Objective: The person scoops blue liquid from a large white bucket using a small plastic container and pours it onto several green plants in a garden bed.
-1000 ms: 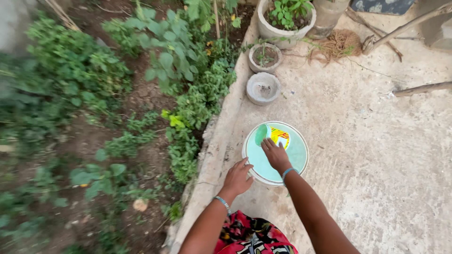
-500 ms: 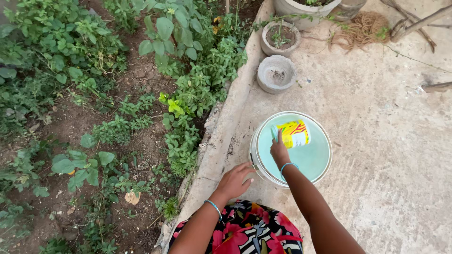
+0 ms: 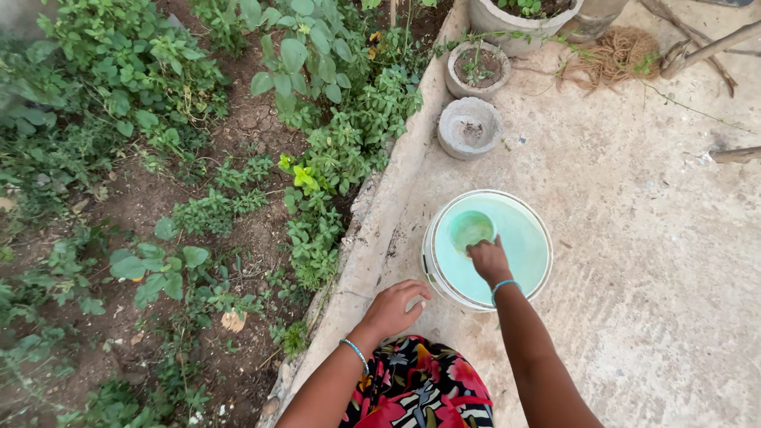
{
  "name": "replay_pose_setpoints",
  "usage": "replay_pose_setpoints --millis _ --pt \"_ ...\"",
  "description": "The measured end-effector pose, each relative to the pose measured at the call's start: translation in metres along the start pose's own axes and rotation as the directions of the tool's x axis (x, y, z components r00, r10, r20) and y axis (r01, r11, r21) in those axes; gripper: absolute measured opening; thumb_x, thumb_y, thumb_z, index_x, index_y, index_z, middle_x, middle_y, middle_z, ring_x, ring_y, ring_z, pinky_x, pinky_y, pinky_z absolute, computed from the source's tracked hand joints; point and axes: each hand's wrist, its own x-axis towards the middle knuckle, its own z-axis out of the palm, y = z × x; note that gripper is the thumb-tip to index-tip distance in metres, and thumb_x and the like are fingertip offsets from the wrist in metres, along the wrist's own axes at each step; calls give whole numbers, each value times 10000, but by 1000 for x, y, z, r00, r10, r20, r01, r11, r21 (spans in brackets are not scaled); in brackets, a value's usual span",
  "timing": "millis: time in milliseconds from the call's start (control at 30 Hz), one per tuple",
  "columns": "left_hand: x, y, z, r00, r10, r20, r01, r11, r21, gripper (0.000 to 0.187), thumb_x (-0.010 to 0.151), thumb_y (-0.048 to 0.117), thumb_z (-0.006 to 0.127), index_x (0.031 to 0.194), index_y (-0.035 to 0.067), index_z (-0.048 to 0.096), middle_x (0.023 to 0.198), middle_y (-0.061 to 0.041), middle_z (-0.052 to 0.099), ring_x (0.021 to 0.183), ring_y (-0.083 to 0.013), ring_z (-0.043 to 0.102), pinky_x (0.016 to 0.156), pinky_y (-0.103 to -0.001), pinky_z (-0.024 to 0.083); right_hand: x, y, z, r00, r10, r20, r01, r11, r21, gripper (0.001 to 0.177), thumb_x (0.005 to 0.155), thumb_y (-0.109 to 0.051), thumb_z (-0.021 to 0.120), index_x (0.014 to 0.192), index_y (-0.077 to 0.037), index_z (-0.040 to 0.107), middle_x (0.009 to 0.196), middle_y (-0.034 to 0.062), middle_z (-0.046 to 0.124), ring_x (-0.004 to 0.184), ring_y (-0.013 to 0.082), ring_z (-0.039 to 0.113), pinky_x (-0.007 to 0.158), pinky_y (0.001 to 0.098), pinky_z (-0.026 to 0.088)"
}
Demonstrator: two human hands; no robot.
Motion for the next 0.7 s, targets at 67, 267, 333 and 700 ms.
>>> replay_pose_setpoints --millis 67,267,333,700 --pt "-5 9 -2 1000 -18 2 18 1000 9 200 896 165 655 1084 129 714 1287 -66 685 1169 -305 653 992 -401 525 -17 6 -10 990 62 -124 -39 983 177 203 906 -270 639 1022 -161 764 877 107 743 919 294 696 1000 608 430" --pt "-30 32 -12 998 -21 -66 22 1000 12 200 899 164 671 1091 119 707 1276 -77 683 1172 -315 649 989 -402 526 -54 -1 -71 961 81 -266 -19 973 229 138 925 -249 678 919 -124 738 869 89 748 919 259 716 954 436 516" --pt "-39 34 -10 989 -98 -109 99 995 3 222 918 206 692 1119 113 700 1268 -84 688 1165 -308 649 982 -400 520 -61 -9 -106 926 32 -375 75 961 268 111 909 -205 677 916 -106 727 898 83 757 946 257 714 937 448 512" --pt "-109 -12 10 729 -616 -300 375 725 -578 385 997 432 621 1223 125 679 1141 -85 745 1072 -191 689 887 -334 537 -70 -131 -314 766 -346 -541 495 856 153 91 864 -169 704 884 -80 697 962 100 749 1001 261 702 976 468 517"
